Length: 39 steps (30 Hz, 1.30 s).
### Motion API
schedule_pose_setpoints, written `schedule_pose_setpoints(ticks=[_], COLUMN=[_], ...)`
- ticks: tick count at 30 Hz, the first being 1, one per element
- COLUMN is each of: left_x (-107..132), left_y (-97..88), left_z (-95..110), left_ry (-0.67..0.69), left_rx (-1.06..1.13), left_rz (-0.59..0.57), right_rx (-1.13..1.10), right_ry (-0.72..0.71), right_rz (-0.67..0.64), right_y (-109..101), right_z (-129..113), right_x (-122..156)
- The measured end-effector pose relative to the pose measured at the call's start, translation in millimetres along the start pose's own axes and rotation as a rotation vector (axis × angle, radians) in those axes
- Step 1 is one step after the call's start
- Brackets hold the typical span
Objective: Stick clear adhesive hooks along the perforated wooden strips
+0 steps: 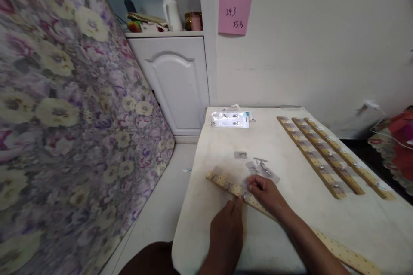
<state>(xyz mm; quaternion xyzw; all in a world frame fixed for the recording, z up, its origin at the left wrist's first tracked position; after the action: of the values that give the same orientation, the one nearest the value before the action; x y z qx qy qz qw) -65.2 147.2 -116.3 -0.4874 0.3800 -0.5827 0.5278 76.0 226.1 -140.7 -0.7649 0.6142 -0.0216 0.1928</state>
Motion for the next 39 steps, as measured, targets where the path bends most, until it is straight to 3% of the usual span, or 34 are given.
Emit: schedule_pose_setpoints(ticks=[39], left_x=[-2.9], left_y=[5.9], left_z=[-0.4], left_ry=[0.021], left_rx=[0.001], left_rz=[0.013], right_rx=[0.025], right_ry=[-0.021], right_rz=[-0.013], right_y=[-1.5], right_z=[1.5], right_x=[0.6])
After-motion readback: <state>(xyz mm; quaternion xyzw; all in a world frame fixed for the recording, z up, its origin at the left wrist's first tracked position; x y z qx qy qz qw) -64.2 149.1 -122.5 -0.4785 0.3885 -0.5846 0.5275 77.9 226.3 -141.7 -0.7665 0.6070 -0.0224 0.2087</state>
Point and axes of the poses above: each hand's wrist, its own x-axis away from the middle knuckle, its own y-axis out of the palm, z = x × y, the point moved 6 cm from there along -x, towards the middle knuckle, and after that the axes turned 15 degrees about -y, right-handed, at the moved point
